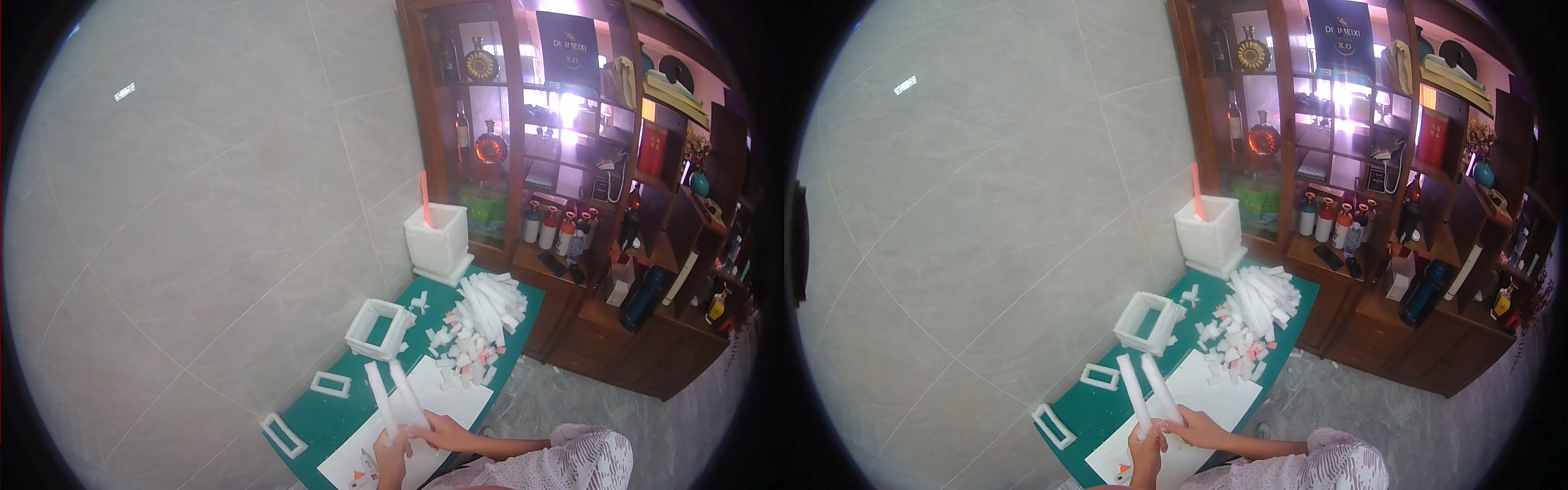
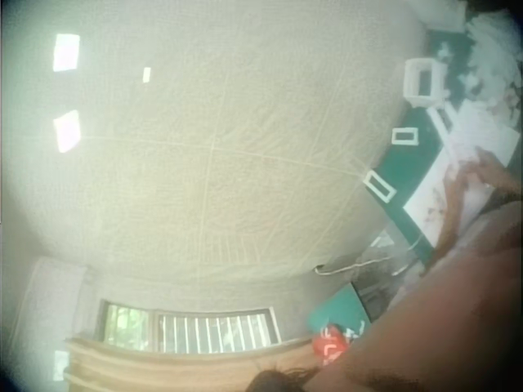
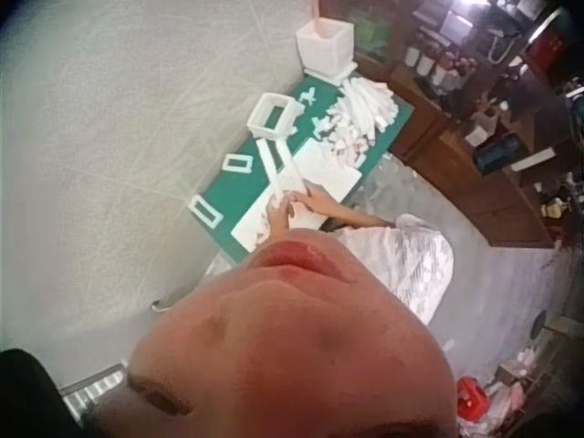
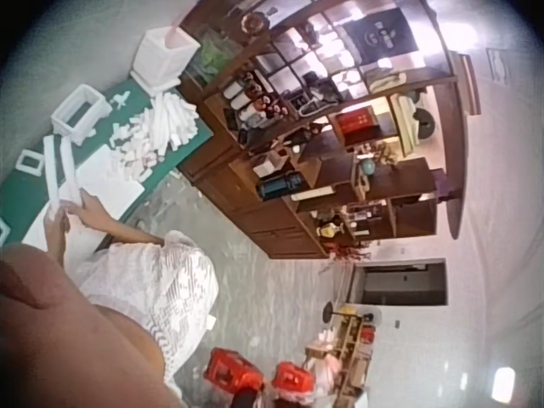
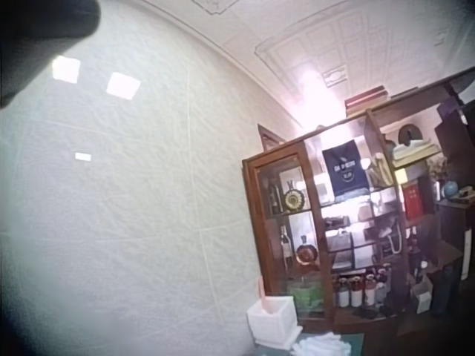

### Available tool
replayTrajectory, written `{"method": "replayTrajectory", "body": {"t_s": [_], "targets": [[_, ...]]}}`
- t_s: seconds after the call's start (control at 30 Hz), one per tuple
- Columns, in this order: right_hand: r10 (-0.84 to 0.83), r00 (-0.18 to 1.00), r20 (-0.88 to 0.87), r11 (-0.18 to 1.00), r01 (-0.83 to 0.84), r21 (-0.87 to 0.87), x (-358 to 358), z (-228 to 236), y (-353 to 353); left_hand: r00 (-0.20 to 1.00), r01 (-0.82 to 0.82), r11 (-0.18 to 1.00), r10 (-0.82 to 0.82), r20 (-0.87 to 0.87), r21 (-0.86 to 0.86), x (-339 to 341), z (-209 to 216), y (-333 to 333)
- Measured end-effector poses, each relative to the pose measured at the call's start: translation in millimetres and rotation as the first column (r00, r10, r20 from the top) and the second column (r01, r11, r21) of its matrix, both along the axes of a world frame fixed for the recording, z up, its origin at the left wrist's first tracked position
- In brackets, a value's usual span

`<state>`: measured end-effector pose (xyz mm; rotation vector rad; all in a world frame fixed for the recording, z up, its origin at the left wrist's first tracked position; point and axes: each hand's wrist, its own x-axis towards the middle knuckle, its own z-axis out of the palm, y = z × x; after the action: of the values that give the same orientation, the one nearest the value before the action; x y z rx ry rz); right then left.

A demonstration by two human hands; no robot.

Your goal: Assembling and gluing white foam strips into frames or structures using a hot glue gun.

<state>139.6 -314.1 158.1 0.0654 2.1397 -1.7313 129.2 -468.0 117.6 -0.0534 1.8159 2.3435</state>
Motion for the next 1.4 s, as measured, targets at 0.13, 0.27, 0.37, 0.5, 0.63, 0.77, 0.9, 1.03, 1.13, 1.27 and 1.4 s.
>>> {"method": "replayTrajectory", "body": {"t_s": [0.13,0.27,0.37,0.5,0.63,0.77,0.9,1.03,1.13,1.27,1.4], "targets": [[0.015,0.994,-0.111,0.987,-0.032,-0.16,4,-6,-4,0.997,0.015,0.983,-0.03,0.077,0.182,3,4,-7],[0.059,0.998,-0.006,0.898,-0.055,-0.437,4,2,-11,0.996,0.022,0.921,-0.056,0.075,0.389,4,7,-15],[0.143,0.99,-0.003,0.856,-0.125,-0.501,7,7,-14,0.997,0.015,0.851,-0.053,0.058,0.526,6,-8,-21],[0.234,0.972,0.022,0.798,-0.179,-0.575,6,5,-10,0.988,-0.063,0.743,-0.047,0.146,0.666,8,-18,-13],[0.273,0.957,0.096,0.685,-0.124,-0.718,7,6,6,0.919,-0.324,0.398,-0.084,0.385,0.859,4,14,-16],[0.079,0.997,0.017,0.839,-0.057,-0.542,1,4,30,0.981,-0.186,0.641,0.168,0.101,0.745,-10,14,-48],[-0.14,0.989,-0.04,0.879,0.106,-0.464,2,17,21,0.996,0.038,0.988,-0.025,-0.085,0.151,0,6,-49],[-0.159,0.986,-0.04,0.902,0.129,-0.412,4,6,6,0.951,0.047,0.859,-0.195,-0.242,-0.51,14,-1,-18],[-0.112,0.986,0.127,0.929,0.149,-0.34,4,-15,5,0.945,0.01,0.792,-0.206,-0.252,-0.611,20,7,-4],[-0.147,0.964,0.223,0.864,0.234,-0.446,9,-17,2,0.941,0.027,0.724,-0.252,-0.227,-0.69,24,9,-6],[-0.182,0.932,0.313,0.822,0.319,-0.472,7,-25,2,0.895,0.088,0.649,-0.384,-0.226,-0.756,24,15,-10]]}}
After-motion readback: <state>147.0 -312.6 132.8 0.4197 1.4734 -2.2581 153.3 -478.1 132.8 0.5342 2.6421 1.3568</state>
